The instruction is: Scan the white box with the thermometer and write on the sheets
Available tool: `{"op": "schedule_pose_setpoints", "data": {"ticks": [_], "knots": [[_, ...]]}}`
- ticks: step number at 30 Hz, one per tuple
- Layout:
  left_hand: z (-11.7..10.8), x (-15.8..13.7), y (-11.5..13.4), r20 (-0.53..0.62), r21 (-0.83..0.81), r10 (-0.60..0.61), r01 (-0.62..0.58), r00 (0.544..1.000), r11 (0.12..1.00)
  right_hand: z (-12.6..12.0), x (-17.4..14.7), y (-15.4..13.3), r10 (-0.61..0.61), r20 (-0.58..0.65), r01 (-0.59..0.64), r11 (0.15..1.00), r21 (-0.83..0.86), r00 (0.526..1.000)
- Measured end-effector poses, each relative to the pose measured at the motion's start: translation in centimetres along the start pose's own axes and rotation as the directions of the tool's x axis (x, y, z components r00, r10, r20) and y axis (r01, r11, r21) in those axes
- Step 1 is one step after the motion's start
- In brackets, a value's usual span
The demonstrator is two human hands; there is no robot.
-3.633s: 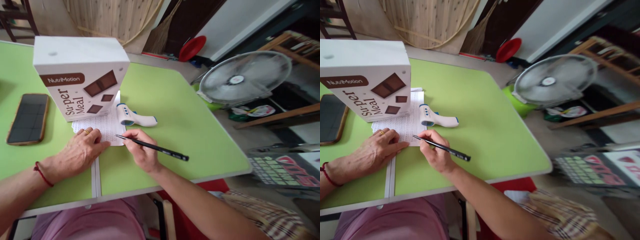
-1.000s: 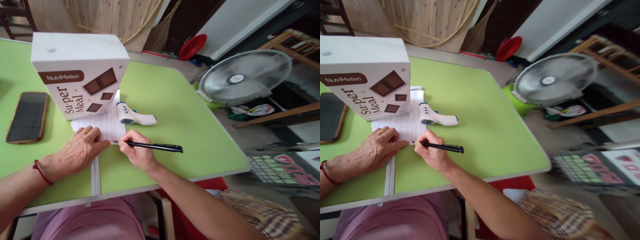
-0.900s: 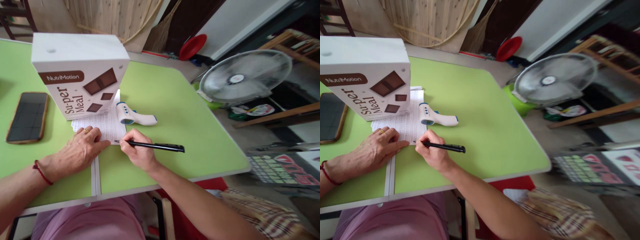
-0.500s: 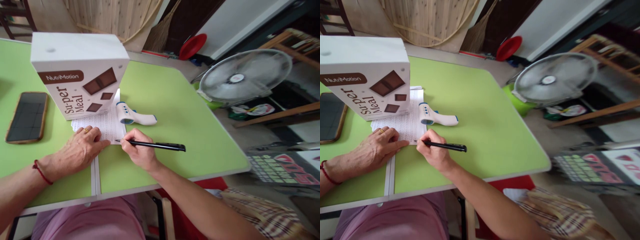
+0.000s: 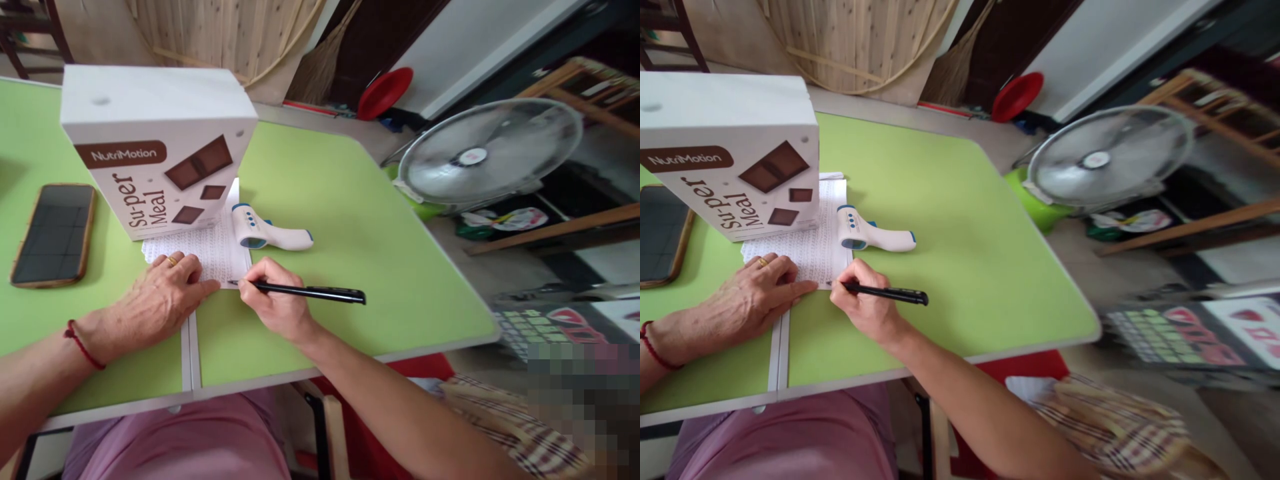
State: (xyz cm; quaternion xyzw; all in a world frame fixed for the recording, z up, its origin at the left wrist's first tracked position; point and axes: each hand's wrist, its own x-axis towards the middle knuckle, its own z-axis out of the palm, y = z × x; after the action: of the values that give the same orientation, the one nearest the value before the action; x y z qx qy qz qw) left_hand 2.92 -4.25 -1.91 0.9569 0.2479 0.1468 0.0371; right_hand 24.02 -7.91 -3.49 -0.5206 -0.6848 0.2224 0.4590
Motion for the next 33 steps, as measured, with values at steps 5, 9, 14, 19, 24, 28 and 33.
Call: {"op": "schedule_pose_setpoints", "data": {"ticks": [5, 9, 14, 19, 24, 28, 33], "knots": [[-0.03, -0.02, -0.01, 0.004, 0.008, 0.001, -0.001, 1.0, 1.0, 0.0, -0.05, 0.08, 0.017, 0.011, -0.017, 1.0, 0.01, 1.0], [-0.02, -0.05, -0.04, -0.006, 0.011, 0.003, -0.003, 1.0, 1.0, 0.0, -0.01, 0.15, 0.029, -0.04, -0.028, 0.999, 0.017, 0.999], [-0.03, -0.05, -0.09, -0.005, 0.004, 0.013, -0.013, 1.0, 1.0, -0.17, 0.03, 0.31, 0.011, -0.078, -0.012, 1.0, -0.019, 0.997], [-0.1, 0.02, -0.08, -0.006, 0.001, 0.007, -0.007, 1.0, 1.0, -0.2, 0.0, 0.43, -0.012, -0.073, 0.009, 0.999, -0.039, 0.997], [-0.08, 0.02, -0.05, -0.006, -0.005, 0.009, -0.009, 1.0, 1.0, -0.17, 0.05, 0.41, -0.032, -0.069, 0.027, 0.997, -0.072, 0.997], [-0.04, -0.03, -0.08, -0.006, 0.004, 0.008, -0.008, 1.0, 1.0, -0.19, 0.04, 0.38, -0.024, -0.052, 0.022, 0.999, -0.038, 0.998], [-0.07, -0.04, -0.08, -0.003, 0.009, 0.004, -0.004, 1.0, 1.0, -0.25, -0.05, 0.39, -0.007, -0.024, 0.007, 1.0, 0.006, 1.0]]}}
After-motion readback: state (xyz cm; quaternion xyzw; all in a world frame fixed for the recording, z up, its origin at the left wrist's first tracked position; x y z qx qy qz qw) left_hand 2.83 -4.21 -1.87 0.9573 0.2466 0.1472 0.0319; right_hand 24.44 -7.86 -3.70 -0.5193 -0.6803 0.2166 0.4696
